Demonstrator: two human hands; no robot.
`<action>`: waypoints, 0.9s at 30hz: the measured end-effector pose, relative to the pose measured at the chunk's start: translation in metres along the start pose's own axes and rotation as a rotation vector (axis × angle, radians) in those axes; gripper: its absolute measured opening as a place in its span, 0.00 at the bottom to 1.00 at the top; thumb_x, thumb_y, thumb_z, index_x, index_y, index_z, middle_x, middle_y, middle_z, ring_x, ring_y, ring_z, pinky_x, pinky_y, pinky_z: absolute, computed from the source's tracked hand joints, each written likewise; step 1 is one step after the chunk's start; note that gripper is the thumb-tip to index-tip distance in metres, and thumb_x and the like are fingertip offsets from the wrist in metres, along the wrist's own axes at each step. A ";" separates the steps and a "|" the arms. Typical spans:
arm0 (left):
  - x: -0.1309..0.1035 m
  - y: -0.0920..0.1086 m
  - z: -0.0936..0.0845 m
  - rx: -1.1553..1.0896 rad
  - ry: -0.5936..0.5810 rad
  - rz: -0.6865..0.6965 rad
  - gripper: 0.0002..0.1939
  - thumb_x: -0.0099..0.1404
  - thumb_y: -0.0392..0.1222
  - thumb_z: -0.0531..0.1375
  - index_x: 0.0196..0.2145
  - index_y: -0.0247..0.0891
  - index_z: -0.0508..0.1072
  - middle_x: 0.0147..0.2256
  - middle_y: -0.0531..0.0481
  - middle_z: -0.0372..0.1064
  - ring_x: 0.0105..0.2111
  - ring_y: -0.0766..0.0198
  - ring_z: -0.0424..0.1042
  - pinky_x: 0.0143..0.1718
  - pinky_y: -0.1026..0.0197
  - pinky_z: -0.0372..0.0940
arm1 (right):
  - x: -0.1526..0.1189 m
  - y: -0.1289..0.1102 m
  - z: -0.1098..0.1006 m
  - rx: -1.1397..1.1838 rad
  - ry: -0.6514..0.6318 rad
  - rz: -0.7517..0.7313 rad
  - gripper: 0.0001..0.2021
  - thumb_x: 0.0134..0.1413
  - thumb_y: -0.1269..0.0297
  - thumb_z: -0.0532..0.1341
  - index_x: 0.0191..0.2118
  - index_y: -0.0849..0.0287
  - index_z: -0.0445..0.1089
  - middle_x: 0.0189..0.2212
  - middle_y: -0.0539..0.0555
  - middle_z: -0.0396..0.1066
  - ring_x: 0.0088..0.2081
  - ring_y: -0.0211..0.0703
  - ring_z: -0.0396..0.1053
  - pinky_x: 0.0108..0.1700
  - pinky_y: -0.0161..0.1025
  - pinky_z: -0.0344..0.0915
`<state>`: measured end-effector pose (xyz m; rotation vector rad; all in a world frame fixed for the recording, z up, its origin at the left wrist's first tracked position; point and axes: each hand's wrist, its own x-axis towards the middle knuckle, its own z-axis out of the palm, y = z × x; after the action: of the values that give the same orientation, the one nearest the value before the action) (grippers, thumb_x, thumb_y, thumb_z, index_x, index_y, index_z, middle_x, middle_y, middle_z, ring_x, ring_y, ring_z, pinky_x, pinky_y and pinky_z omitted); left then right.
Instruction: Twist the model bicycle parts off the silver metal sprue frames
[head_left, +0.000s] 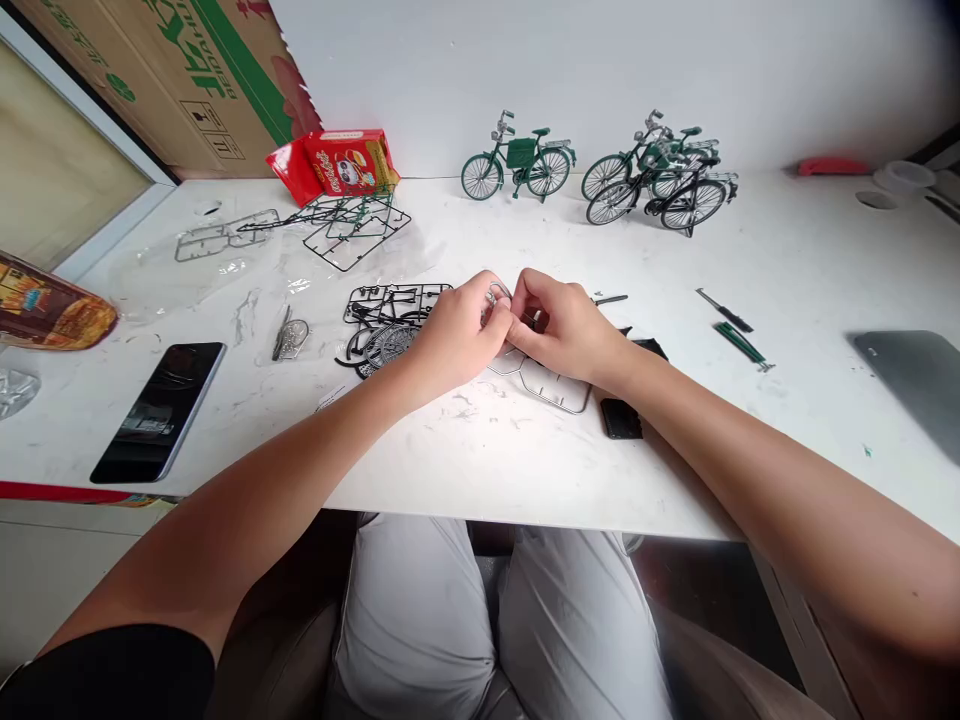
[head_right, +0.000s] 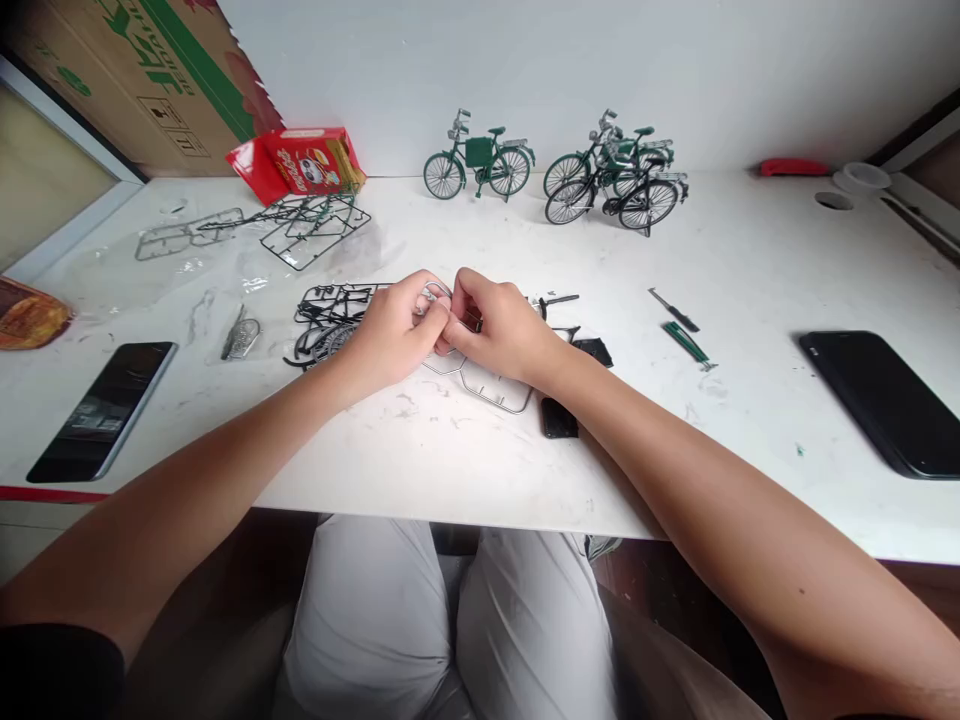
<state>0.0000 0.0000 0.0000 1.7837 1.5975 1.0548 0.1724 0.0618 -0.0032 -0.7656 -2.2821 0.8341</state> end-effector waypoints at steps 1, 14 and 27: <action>0.000 0.001 0.000 0.004 0.001 -0.004 0.06 0.74 0.36 0.56 0.36 0.42 0.68 0.25 0.55 0.74 0.25 0.62 0.76 0.30 0.60 0.68 | 0.000 0.000 0.000 0.003 0.000 -0.001 0.12 0.62 0.59 0.64 0.33 0.52 0.59 0.24 0.47 0.71 0.24 0.39 0.63 0.31 0.39 0.58; 0.001 0.000 0.000 0.015 0.007 0.002 0.06 0.73 0.36 0.56 0.36 0.42 0.69 0.24 0.54 0.72 0.25 0.63 0.74 0.29 0.61 0.65 | 0.000 0.004 0.002 -0.018 0.010 -0.012 0.11 0.61 0.60 0.64 0.33 0.52 0.59 0.23 0.46 0.71 0.24 0.39 0.63 0.30 0.39 0.58; 0.000 0.002 -0.002 0.078 -0.020 0.013 0.07 0.73 0.34 0.54 0.36 0.41 0.69 0.28 0.52 0.73 0.29 0.61 0.75 0.32 0.60 0.67 | 0.000 0.002 0.000 -0.023 -0.020 0.015 0.11 0.59 0.61 0.64 0.33 0.53 0.59 0.25 0.48 0.73 0.24 0.39 0.63 0.30 0.39 0.57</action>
<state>-0.0006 -0.0002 0.0025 1.8519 1.6374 0.9901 0.1730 0.0632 -0.0040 -0.7891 -2.3105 0.8271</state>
